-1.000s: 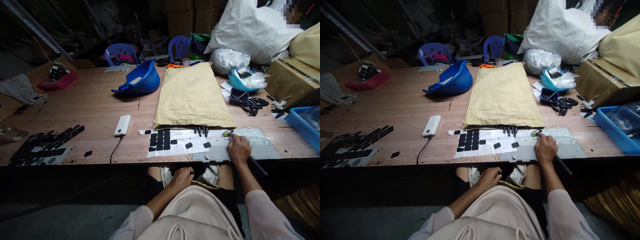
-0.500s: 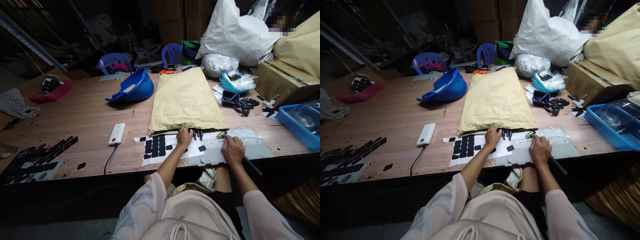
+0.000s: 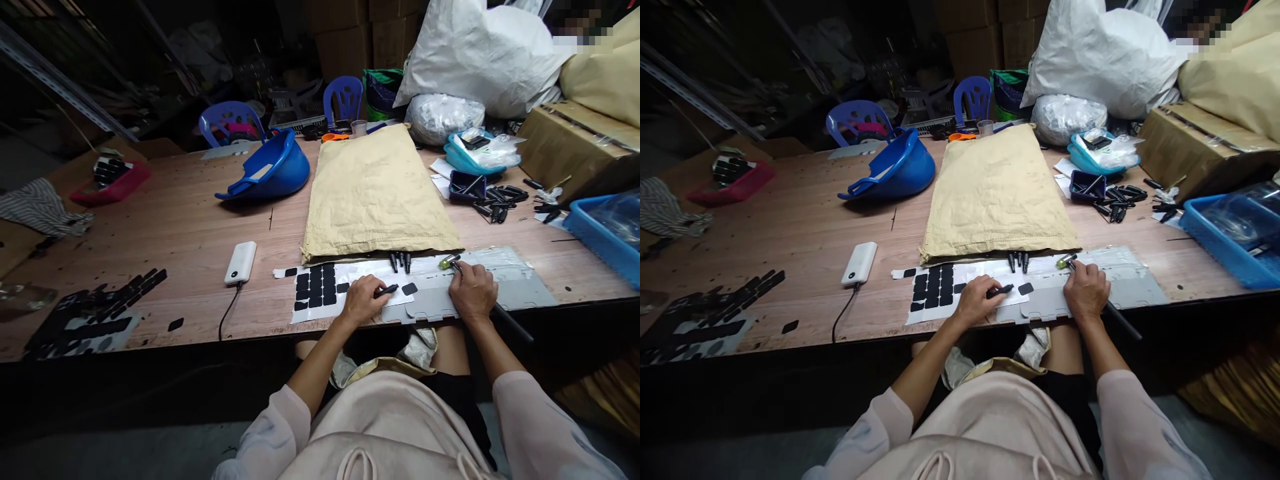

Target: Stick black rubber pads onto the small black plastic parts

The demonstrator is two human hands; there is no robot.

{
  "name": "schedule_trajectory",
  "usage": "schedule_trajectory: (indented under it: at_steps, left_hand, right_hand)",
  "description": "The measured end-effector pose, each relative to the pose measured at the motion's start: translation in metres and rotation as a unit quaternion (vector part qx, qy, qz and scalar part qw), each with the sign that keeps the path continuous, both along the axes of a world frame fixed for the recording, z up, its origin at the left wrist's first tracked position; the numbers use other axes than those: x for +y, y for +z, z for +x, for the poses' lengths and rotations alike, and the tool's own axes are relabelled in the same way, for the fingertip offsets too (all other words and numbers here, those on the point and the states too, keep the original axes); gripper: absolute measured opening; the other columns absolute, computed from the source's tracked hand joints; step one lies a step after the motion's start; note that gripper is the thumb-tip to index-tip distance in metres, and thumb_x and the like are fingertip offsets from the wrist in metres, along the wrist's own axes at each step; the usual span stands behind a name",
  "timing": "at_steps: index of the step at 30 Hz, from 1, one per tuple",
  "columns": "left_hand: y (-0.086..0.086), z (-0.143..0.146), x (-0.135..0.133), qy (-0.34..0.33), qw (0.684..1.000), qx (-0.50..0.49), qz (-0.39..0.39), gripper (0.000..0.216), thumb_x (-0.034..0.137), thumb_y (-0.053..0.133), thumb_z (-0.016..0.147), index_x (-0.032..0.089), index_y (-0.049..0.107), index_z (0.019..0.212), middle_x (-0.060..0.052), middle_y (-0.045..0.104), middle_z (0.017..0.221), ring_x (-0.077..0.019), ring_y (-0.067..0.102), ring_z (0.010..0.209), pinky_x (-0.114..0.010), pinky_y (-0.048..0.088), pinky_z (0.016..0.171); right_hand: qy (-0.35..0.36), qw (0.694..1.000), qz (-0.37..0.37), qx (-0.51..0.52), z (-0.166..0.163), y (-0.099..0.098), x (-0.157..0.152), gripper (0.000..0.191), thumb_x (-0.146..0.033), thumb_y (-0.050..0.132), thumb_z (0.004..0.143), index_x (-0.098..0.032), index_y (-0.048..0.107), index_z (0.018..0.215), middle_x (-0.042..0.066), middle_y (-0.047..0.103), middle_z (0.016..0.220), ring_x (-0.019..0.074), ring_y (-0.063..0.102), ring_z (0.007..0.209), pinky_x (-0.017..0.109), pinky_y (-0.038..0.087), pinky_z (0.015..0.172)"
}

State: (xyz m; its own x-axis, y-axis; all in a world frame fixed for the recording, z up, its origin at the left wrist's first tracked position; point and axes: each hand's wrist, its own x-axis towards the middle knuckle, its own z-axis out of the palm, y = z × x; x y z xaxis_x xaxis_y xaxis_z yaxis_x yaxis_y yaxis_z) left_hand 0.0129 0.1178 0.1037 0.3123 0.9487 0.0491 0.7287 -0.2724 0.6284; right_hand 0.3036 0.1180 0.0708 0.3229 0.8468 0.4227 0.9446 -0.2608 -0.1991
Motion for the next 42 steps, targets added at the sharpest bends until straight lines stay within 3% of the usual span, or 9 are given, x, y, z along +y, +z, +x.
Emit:
schedule_trajectory:
  at_steps: [2,6,13,19,25,33,36,39,42]
  left_hand:
    - [-0.011,0.005,-0.006,-0.026,0.999,-0.001,0.029,0.012,0.028,0.079,0.087,0.023,0.077,0.098,-0.003,0.073,0.097,-0.0232,0.063,0.099,-0.036,0.046,0.091]
    - [-0.027,0.011,-0.006,-0.003,0.999,-0.023,0.039,0.015,0.027,0.081,0.086,0.024,0.078,0.101,-0.004,0.073,0.098,-0.0243,0.061,0.101,-0.039,0.045,0.096]
    - [-0.028,0.011,-0.001,-0.005,0.999,-0.023,0.023,0.017,0.028,0.085,0.081,0.025,0.08,0.097,-0.004,0.073,0.097,-0.0254,0.061,0.1,-0.04,0.046,0.094]
    - [-0.026,0.012,-0.001,-0.003,1.0,-0.025,0.019,0.021,0.028,0.084,0.081,0.025,0.079,0.101,-0.004,0.073,0.097,-0.025,0.061,0.1,-0.039,0.046,0.094]
    - [-0.024,0.012,-0.001,-0.003,1.0,-0.029,0.01,0.018,0.029,0.084,0.083,0.026,0.08,0.1,-0.004,0.074,0.099,-0.0253,0.061,0.102,-0.04,0.046,0.096]
    - [-0.025,0.012,0.002,-0.003,1.0,-0.028,-0.004,0.021,0.033,0.085,0.084,0.026,0.081,0.103,-0.004,0.073,0.1,-0.0253,0.061,0.104,-0.04,0.046,0.097]
    - [-0.025,0.012,0.001,-0.001,1.0,-0.027,-0.004,0.018,0.035,0.082,0.087,0.027,0.082,0.104,-0.004,0.073,0.099,-0.0251,0.06,0.104,-0.04,0.046,0.096]
    - [-0.025,0.013,0.001,0.001,1.0,-0.028,-0.002,0.018,0.034,0.082,0.088,0.026,0.082,0.104,-0.004,0.073,0.099,-0.0249,0.06,0.104,-0.04,0.046,0.096]
    - [-0.024,0.013,0.001,0.0,1.0,-0.03,-0.004,0.018,0.032,0.083,0.086,0.027,0.082,0.103,-0.004,0.073,0.1,-0.025,0.06,0.104,-0.04,0.045,0.097]
  right_hand:
    - [-0.001,1.0,0.001,0.004,-0.001,0.001,0.0,0.032,-0.027,0.054,0.098,-0.019,0.074,0.122,0.013,0.063,0.103,0.0235,0.046,0.089,0.036,0.023,0.073]
    - [0.001,1.0,0.005,0.009,-0.001,0.002,-0.001,0.032,-0.028,0.055,0.098,-0.019,0.075,0.12,0.013,0.064,0.103,0.0237,0.047,0.089,0.036,0.025,0.073]
    - [0.02,0.999,0.004,0.033,0.008,0.003,0.0,0.03,-0.028,0.056,0.097,-0.019,0.076,0.117,0.012,0.064,0.097,0.0238,0.05,0.087,0.036,0.03,0.072]
    - [0.142,0.973,0.093,0.159,-0.023,0.013,-0.026,0.035,-0.034,0.047,0.102,-0.02,0.071,0.123,0.011,0.069,0.103,0.0239,0.061,0.094,0.036,0.047,0.08]
    - [0.26,0.926,0.031,0.271,-0.073,0.018,-0.061,0.034,-0.039,0.047,0.106,-0.024,0.071,0.123,0.008,0.073,0.102,0.0222,0.068,0.095,0.037,0.054,0.088]
    - [0.297,0.929,0.046,0.218,-0.096,0.028,-0.07,0.036,-0.033,0.046,0.107,-0.026,0.07,0.133,0.008,0.073,0.104,0.0203,0.07,0.095,0.031,0.055,0.085]
    - [0.305,0.935,0.023,0.176,-0.099,0.025,-0.07,0.037,-0.029,0.046,0.107,-0.027,0.071,0.134,0.005,0.072,0.098,0.0187,0.069,0.087,0.028,0.053,0.075]
    - [0.294,0.943,0.007,0.154,-0.096,0.023,-0.069,0.036,-0.03,0.047,0.106,-0.026,0.073,0.131,0.004,0.072,0.095,0.0178,0.068,0.082,0.028,0.05,0.068]
    - [0.264,0.949,0.034,0.172,-0.092,0.027,-0.067,0.035,-0.033,0.046,0.107,-0.026,0.073,0.13,0.006,0.073,0.099,0.0191,0.069,0.088,0.029,0.052,0.074]
